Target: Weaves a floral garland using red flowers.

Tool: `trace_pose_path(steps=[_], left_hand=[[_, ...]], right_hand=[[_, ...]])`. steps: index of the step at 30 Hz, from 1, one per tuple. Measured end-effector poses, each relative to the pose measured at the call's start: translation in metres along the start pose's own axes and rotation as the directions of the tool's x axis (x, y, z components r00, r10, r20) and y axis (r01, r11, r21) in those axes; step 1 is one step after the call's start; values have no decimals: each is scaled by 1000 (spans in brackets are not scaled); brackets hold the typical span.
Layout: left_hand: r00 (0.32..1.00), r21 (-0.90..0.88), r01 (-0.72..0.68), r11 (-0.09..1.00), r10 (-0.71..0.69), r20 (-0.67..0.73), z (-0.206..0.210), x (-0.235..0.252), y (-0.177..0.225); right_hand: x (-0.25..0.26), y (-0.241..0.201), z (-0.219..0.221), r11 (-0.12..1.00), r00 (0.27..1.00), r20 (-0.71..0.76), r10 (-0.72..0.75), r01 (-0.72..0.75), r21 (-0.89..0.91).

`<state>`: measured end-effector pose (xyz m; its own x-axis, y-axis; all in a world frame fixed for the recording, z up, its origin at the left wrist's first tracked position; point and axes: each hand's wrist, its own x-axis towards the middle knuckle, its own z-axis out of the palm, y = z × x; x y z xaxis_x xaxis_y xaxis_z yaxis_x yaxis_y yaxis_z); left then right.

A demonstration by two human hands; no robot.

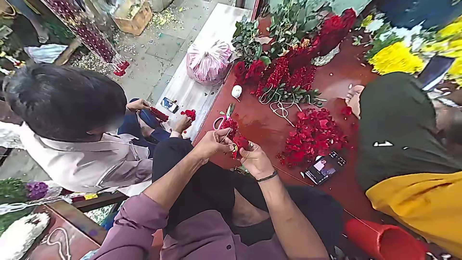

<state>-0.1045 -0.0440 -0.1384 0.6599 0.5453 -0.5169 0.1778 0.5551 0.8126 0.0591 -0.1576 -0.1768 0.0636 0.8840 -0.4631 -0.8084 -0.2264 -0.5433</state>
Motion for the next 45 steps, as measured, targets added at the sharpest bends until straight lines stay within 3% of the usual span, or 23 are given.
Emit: trace_pose_path(steps=[7,12,15,18,23,29,31,33,35,41,45], left_hand=[[1000,19,8,1000,-8,-4,3,-1,3],[996,194,-33,980,48,-75,4,3,0],[990,322,-68,944,104,-95,6,5,-5],[985,331,-56,942,106,-135,6,7,-7],[971,334,-74,940,144,-192,10,7,-8],[950,384,-82,919,188,-247,11,4,-6],[955,315,-107,943,186,-230,10,3,-4],[972,196,-114,974,150,-178,9,1,-1],[985,107,-103,989,116,-127,9,-1,1],[994,50,-81,995,84,-67,8,0,3],[993,80,-88,993,94,-72,7,-1,3]], right_hand=[[3,9,-4,994,999,33,9,-13,110],[8,2,-3,979,991,-52,-125,115,-169],[6,1,0,969,985,-102,-135,110,-223],[8,2,4,948,971,-147,-187,140,-286],[6,6,19,804,899,-220,-379,203,-559],[7,21,25,546,774,-135,-619,301,-782],[7,17,25,611,805,-146,-575,304,-731],[4,5,22,816,901,-189,-390,243,-525],[4,-2,13,951,965,-159,-206,159,-266],[3,-3,4,998,998,-59,-15,18,54],[5,0,3,999,997,-62,-37,39,22]])
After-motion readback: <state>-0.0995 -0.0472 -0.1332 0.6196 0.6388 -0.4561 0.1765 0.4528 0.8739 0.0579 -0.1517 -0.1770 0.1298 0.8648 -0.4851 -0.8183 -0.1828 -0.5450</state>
